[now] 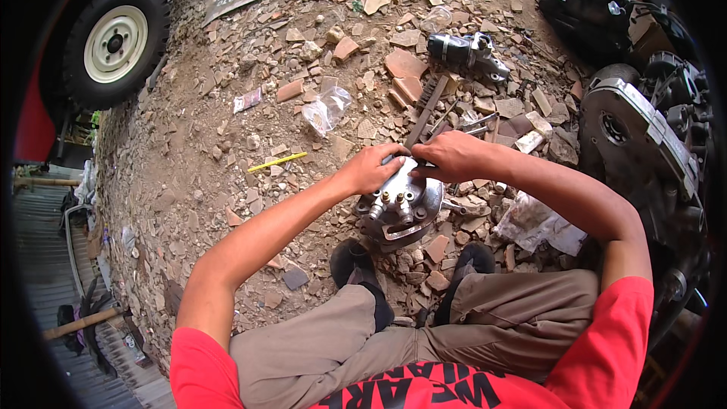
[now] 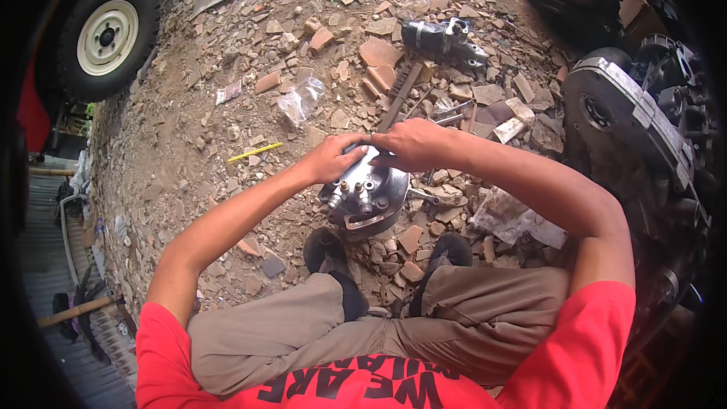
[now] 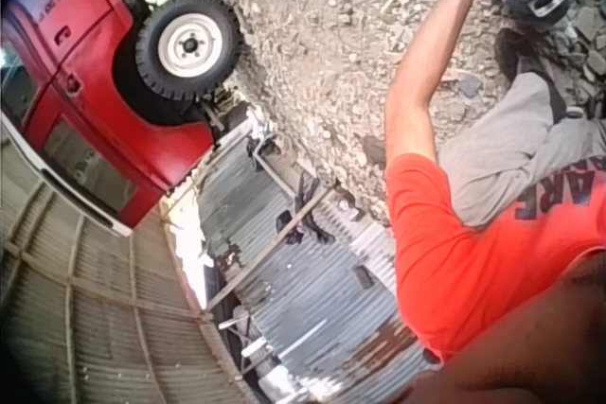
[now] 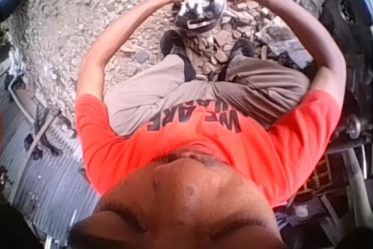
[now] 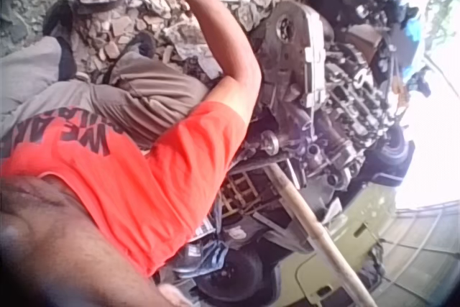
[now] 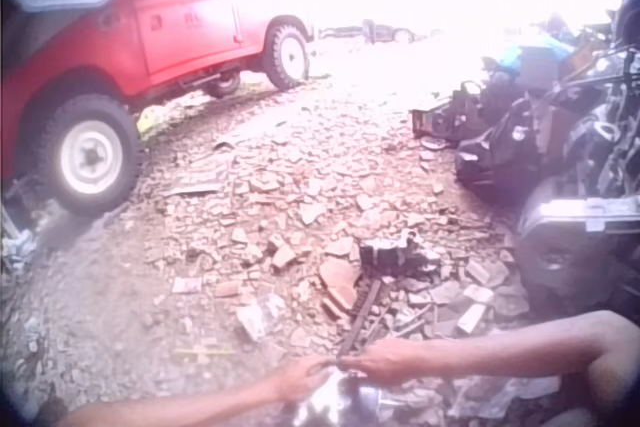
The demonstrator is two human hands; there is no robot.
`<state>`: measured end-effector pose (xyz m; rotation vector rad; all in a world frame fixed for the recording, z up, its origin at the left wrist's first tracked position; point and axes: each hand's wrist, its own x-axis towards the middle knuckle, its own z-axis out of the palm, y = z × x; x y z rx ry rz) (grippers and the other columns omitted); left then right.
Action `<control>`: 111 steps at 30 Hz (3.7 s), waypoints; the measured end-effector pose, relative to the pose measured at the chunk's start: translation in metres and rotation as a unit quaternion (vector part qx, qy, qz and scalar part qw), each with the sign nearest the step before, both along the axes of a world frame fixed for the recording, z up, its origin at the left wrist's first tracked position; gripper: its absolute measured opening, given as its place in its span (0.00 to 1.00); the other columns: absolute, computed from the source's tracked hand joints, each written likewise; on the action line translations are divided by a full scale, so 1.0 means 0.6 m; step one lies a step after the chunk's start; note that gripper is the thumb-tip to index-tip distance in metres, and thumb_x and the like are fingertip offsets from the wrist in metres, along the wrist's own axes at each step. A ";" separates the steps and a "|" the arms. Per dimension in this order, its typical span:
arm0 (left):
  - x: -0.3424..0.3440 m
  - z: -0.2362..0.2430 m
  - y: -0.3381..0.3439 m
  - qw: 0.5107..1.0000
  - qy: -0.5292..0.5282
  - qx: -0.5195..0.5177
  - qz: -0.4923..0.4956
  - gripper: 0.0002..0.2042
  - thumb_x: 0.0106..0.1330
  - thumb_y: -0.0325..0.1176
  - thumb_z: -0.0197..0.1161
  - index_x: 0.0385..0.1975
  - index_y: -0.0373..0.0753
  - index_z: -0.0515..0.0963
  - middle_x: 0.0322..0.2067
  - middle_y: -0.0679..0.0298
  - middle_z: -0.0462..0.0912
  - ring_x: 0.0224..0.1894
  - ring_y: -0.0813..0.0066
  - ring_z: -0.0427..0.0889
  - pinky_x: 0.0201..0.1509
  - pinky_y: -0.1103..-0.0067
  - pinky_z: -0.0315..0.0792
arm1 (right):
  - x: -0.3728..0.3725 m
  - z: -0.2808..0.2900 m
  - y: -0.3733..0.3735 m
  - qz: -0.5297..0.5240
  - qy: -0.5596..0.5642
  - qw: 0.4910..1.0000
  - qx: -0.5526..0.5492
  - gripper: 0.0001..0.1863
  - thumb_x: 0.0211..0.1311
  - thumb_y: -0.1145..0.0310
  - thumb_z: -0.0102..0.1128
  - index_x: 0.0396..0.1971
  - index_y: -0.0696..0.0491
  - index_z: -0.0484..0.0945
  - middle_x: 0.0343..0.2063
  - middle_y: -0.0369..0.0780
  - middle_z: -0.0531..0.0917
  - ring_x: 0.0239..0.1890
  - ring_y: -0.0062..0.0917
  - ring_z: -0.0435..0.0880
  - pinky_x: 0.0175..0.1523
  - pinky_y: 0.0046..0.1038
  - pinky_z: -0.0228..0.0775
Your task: The person sits on the ground and uses a wrench to tighten bolts on a metallic mechanical part. They repeatedly adjust the part, wipe it with a cloth, and continue tightening the bolts.
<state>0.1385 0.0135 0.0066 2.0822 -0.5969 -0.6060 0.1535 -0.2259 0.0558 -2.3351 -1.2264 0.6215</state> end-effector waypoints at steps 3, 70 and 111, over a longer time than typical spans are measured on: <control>0.001 0.002 -0.002 1.000 -0.004 0.006 -0.003 0.16 0.72 0.39 0.56 0.52 0.37 0.79 0.47 0.49 0.84 0.51 0.51 0.83 0.57 0.65 0.74 | -0.002 -0.018 -0.009 0.003 -0.005 0.999 0.037 0.18 0.70 0.55 0.58 0.43 0.57 0.75 0.24 0.49 0.82 0.30 0.50 0.83 0.37 0.48 0.75; 0.001 0.001 0.003 1.000 -0.014 0.028 -0.006 0.16 0.73 0.38 0.54 0.55 0.37 0.78 0.47 0.51 0.85 0.49 0.58 0.84 0.56 0.68 0.74 | -0.002 -0.054 0.006 0.020 -0.097 0.995 -0.001 0.19 0.71 0.53 0.57 0.41 0.56 0.74 0.26 0.48 0.82 0.29 0.49 0.84 0.35 0.46 0.76; -0.008 -0.001 0.002 1.000 0.011 0.022 0.003 0.17 0.72 0.40 0.55 0.53 0.37 0.79 0.46 0.49 0.84 0.50 0.53 0.84 0.56 0.66 0.75 | 0.000 -0.065 -0.012 0.057 -0.107 0.991 0.058 0.18 0.68 0.54 0.62 0.32 0.55 0.75 0.25 0.42 0.79 0.30 0.43 0.82 0.37 0.41 0.76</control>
